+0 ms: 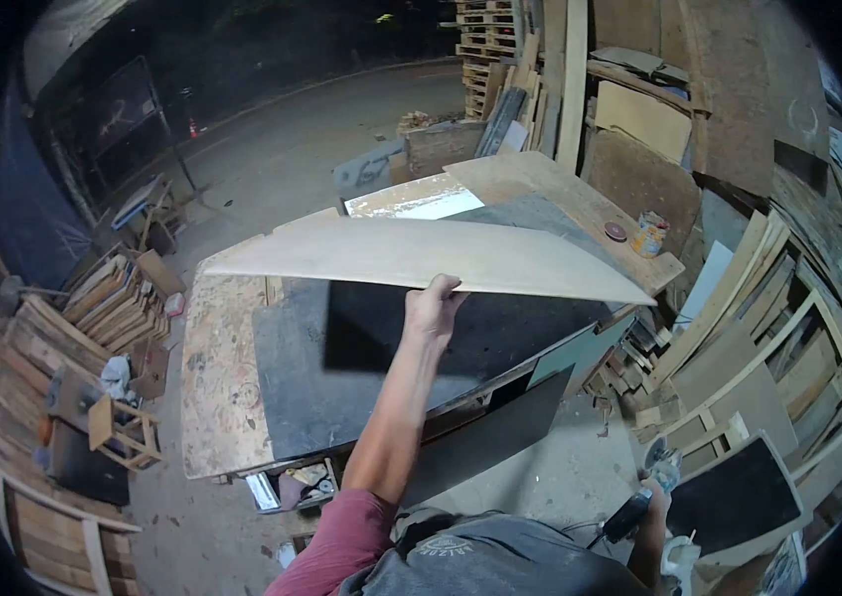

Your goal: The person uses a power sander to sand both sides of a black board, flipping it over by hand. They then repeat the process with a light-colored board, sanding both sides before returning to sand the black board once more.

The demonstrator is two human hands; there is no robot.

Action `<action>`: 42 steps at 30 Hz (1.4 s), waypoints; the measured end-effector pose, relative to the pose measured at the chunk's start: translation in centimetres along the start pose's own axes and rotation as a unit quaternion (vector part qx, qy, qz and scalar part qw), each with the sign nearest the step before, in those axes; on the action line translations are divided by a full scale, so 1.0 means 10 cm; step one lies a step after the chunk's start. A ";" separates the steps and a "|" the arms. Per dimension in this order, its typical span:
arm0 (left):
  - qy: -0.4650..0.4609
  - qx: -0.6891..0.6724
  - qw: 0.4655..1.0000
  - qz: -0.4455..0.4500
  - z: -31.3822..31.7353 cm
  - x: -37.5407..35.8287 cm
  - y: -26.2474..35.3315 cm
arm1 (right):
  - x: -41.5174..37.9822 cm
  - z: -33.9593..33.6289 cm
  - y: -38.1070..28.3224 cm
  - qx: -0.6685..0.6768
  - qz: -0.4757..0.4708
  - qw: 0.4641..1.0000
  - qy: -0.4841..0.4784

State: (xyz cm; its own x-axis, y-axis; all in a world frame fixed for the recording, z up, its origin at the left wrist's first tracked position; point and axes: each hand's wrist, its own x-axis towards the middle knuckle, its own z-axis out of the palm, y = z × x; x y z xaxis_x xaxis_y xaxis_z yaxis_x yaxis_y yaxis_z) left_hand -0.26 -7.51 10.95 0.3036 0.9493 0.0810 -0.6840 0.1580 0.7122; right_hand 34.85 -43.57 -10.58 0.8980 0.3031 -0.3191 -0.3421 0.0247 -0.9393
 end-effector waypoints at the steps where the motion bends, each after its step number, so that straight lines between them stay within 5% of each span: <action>1: -0.024 -0.003 1.000 -0.007 -0.15 0.00 0.11 | -0.33 -0.64 0.59 -0.001 -0.001 1.000 0.011; 8: -0.136 -0.057 0.982 -0.120 -1.53 0.67 0.56 | -1.53 -0.40 0.94 0.062 0.024 0.995 0.069; 11: -0.117 -0.088 0.974 -0.170 -2.02 0.98 0.61 | -2.10 -0.13 0.96 0.109 0.038 0.990 0.076; 13: -0.128 -0.096 0.971 -0.179 -2.43 1.27 0.51 | -1.99 -0.43 1.50 0.052 0.025 0.994 0.091; 16: 0.035 -0.007 0.986 -0.164 -2.64 1.44 0.44 | -2.70 -0.18 1.40 0.005 0.002 0.996 0.086; 20: 0.052 0.044 0.991 -0.111 -3.46 1.72 -0.16 | -2.76 -0.33 1.77 -0.139 -0.095 0.985 0.047; 22: 0.131 0.156 0.977 -0.070 -4.03 1.97 -0.56 | -2.82 -0.19 1.66 -0.056 0.072 0.992 0.084; 24: 0.138 0.259 0.948 -0.125 -3.70 1.64 -0.21 | -2.88 0.09 1.44 -0.109 0.045 0.990 0.072; 26: 0.151 0.509 0.847 0.027 -3.59 1.50 -0.10 | -2.80 0.24 1.37 -0.188 0.016 0.982 0.027; 27: 0.150 0.512 0.845 0.023 -3.52 1.44 -0.04 | -2.69 0.29 1.39 -0.217 0.017 0.976 -0.001; 31: -0.078 0.831 0.550 -0.017 -3.33 1.17 -0.06 | -2.52 0.96 1.11 -0.214 -0.031 0.967 -0.133; 33: -0.166 0.847 0.498 -0.083 -2.99 0.77 -0.02 | -2.18 1.16 1.35 -0.424 -0.274 0.849 -0.154; 34: -0.165 0.849 0.494 -0.083 -2.87 0.64 0.02 | -2.23 1.33 1.21 -0.444 -0.240 0.848 -0.159; 36: -0.247 0.841 0.423 -0.229 -2.69 0.46 0.05 | -2.41 1.75 0.70 -0.460 -0.205 0.848 -0.167; 38: -0.244 0.861 0.389 -0.221 -2.69 0.34 0.03 | -2.46 2.05 0.34 -0.592 -0.070 0.769 -0.230; 42: -0.220 0.885 0.345 -0.222 -2.73 0.28 -0.11 | -2.12 2.08 0.31 -0.618 -0.125 0.721 -0.287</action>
State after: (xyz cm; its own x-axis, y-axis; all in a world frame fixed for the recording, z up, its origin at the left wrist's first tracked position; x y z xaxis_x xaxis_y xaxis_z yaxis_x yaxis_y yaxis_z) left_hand -16.78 2.37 -8.68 0.4561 0.7436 -0.4889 0.8526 -0.5225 0.0006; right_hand 8.99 -30.11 -4.10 0.5057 0.7892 -0.3485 0.6368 -0.6140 -0.4664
